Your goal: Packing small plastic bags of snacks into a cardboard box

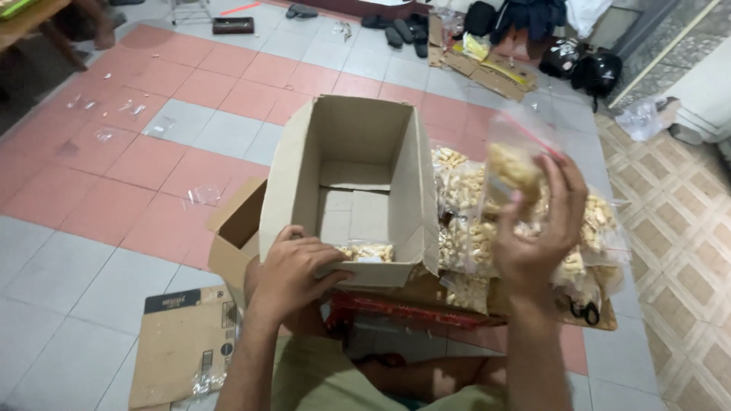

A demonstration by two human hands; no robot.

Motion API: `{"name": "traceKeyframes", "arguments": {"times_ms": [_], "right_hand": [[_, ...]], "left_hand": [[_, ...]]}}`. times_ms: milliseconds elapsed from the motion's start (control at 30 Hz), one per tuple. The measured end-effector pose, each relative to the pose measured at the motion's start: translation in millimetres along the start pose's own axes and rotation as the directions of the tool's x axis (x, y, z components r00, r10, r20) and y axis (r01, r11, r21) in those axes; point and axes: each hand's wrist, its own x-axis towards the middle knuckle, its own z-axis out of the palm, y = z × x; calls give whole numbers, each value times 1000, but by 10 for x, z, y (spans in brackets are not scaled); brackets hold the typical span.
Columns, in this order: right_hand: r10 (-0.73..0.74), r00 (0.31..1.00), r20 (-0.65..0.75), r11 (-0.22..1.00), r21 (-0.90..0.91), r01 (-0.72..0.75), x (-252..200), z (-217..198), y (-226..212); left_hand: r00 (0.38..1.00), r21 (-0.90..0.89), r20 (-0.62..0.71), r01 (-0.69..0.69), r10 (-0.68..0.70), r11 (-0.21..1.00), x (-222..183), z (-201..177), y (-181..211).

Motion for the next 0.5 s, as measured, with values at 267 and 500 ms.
{"name": "traceKeyframes", "arguments": {"times_ms": [267,500], "right_hand": [[361,889,281,654,603,-457,-26,843,-934],[502,724,473,263,714,-649,-288,1221,-837]], "left_hand": [[986,-287,-76,118,-146,951,258,-185,114],[836,-851,-141,171,-530,496,734,-79,234]]}}
